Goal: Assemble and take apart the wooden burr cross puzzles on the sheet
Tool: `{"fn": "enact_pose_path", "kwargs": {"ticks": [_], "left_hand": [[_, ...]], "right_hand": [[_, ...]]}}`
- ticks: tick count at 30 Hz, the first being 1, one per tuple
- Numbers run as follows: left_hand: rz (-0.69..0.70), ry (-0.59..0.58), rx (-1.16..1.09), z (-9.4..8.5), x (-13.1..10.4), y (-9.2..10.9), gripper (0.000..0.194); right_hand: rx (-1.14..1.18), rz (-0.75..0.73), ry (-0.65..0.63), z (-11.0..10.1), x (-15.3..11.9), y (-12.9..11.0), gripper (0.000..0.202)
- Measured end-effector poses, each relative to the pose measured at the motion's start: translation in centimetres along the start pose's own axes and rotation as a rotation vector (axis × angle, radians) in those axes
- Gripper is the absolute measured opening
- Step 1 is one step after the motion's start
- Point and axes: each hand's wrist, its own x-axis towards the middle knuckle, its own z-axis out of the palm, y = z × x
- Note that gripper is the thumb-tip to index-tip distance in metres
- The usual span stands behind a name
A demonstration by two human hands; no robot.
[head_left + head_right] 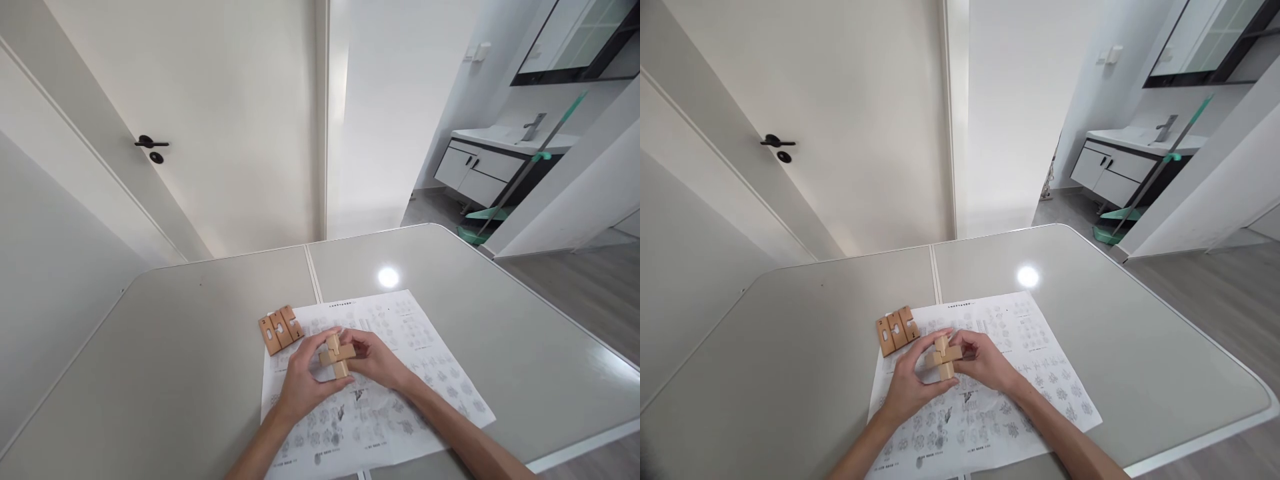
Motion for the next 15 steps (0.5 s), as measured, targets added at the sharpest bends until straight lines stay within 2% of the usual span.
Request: {"fn": "enact_pose_path", "kwargs": {"ticks": [4, 8, 13, 15], "left_hand": [[-0.061, 0.041, -0.085, -0.09, 0.29, 0.19, 0.066], [-0.089, 0.053, -0.103, -0.05, 0.41, 0.46, 0.065], [-0.131, 0.002, -0.138, -0.10, 0.55, 0.53, 0.061], [-0.154, -0.012, -0.153, -0.05, 0.58, 0.27, 0.062]], "right_hand": [[-0.087, -0.031, 0.012, 0.01, -0.07, -0.32, 0.016], [-0.160, -0.084, 0.098, 0.10, -0.09, 0.04, 0.019], [-0.098, -0.054, 0.043, 0.18, -0.19, 0.32, 0.018], [-0.103, -0.046, 0.062, 0.23, -0.24, 0.38, 0.018]]}}
